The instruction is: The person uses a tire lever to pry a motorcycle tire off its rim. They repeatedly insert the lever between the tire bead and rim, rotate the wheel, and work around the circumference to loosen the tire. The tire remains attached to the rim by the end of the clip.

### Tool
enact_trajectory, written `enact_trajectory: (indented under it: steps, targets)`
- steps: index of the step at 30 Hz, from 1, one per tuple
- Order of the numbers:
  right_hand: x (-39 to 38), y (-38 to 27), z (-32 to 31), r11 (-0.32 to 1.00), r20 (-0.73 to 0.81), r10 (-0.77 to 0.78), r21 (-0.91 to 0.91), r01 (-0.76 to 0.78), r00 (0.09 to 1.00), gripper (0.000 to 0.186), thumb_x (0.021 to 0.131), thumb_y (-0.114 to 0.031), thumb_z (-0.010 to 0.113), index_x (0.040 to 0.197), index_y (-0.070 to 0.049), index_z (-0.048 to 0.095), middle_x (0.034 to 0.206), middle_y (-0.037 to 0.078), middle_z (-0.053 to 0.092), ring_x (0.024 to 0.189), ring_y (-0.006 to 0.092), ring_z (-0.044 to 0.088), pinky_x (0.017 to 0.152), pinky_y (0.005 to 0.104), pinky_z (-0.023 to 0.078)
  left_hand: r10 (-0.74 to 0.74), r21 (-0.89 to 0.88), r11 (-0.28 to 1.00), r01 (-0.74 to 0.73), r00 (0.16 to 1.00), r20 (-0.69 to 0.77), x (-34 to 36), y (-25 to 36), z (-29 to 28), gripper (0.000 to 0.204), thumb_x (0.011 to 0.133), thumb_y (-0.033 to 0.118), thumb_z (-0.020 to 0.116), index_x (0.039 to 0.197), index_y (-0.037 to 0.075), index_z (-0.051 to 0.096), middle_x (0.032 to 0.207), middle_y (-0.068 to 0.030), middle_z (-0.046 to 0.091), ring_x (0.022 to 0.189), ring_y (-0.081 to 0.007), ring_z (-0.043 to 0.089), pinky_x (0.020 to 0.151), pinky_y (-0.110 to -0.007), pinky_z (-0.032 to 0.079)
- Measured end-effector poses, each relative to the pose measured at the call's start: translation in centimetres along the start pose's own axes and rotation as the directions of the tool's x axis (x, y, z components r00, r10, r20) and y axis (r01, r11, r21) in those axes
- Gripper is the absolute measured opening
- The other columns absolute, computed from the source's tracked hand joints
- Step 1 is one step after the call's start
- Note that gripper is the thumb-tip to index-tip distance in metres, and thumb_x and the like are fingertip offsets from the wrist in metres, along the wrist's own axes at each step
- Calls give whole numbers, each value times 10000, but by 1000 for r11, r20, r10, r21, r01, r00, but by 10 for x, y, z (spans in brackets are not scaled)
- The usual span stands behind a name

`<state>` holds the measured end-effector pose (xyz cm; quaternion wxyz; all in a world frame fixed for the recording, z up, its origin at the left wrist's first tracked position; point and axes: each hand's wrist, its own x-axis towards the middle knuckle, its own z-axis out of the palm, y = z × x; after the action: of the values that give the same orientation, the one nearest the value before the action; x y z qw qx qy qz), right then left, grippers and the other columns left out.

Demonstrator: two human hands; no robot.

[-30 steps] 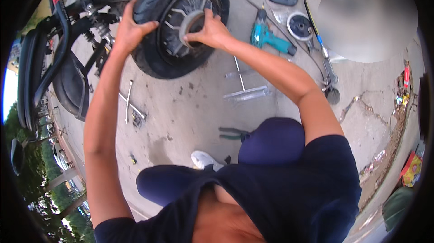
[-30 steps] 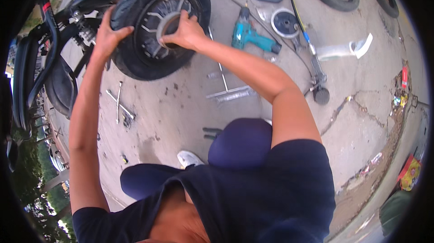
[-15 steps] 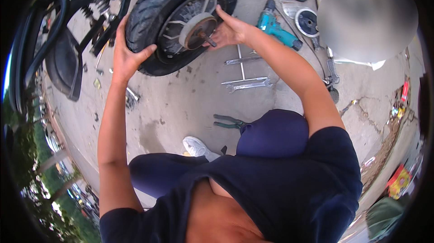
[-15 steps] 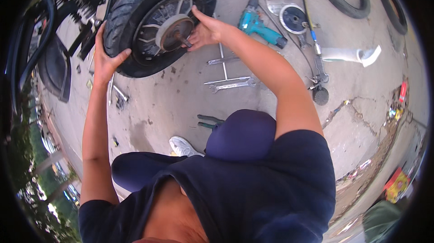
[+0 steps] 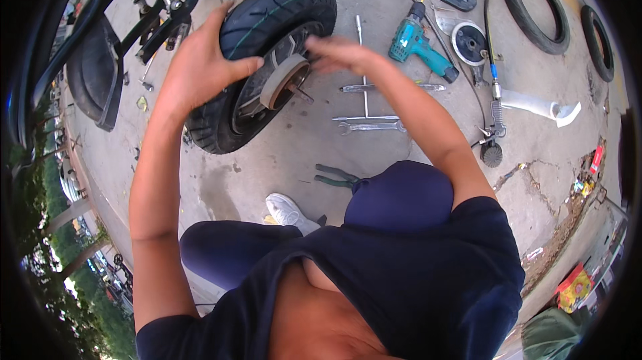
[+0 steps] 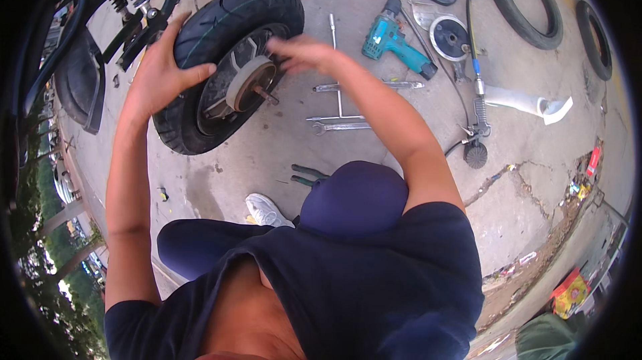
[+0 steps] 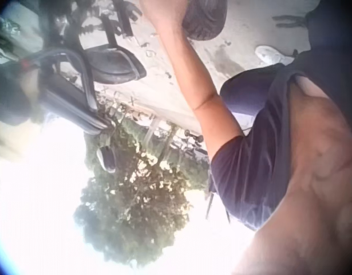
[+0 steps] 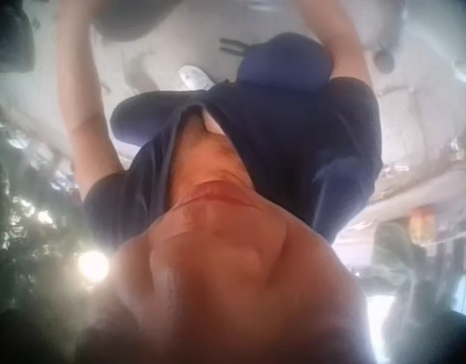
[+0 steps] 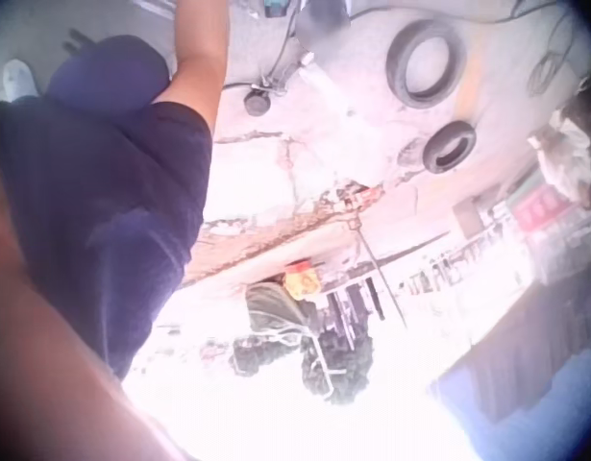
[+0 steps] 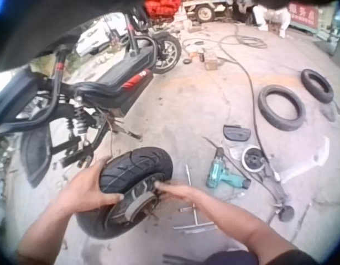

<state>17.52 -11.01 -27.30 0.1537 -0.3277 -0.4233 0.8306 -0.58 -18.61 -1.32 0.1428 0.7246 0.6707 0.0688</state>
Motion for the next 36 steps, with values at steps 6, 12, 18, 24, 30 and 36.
enact_trajectory:
  steps: [6,12,18,24,30,36]
  targets:
    - [50,-6,-63,730,-28,-568,-480,487,823,963,625,-352,873,1369,2,375,1278,238,534,1235,324,485,1066,405,365,-64,24,998,66,997,-50,-49,-16,-4,800,620,197,743,1337,35,427,1148,-235,594,1051,-372,590,904,-388,467]
    - [70,-40,-27,801,312,-363,-378,465,878,863,613,-220,873,1334,-18,444,1259,104,574,1169,211,519,1057,331,372,-107,159,977,140,973,-203,-77,-33,5,805,639,253,770,1361,113,443,1183,-176,599,1040,-368,595,894,-408,480]
    - [21,-65,43,582,200,-420,-689,432,885,852,580,-296,887,1283,-8,501,1178,132,622,1132,232,566,1014,336,417,-216,-159,970,182,948,-234,-132,-81,-5,761,618,135,767,1329,84,500,1220,-153,604,1149,-290,572,1000,-364,412]
    - [-15,-160,65,234,275,-437,-884,404,856,909,564,-286,903,1301,37,480,1156,156,633,1079,229,599,968,335,463,-222,-362,927,102,925,-307,-139,-121,9,865,589,115,778,1384,39,446,1336,-149,529,1261,-250,487,1081,-336,330]
    - [-70,-218,124,206,251,-458,-903,376,853,799,571,-296,888,1230,-19,529,1149,183,609,1117,291,566,957,375,442,-206,-433,901,21,899,-386,-152,-139,-13,855,610,97,779,1385,52,420,1309,-137,536,1223,-236,508,1055,-334,361]
    - [-50,-206,86,200,246,-432,-912,358,868,819,576,-260,889,1261,-20,511,1160,167,614,1124,279,571,971,359,443,-86,-346,938,24,982,-165,-99,-171,37,957,612,344,859,1359,-25,387,1279,-202,531,1219,-259,510,1046,-347,379]
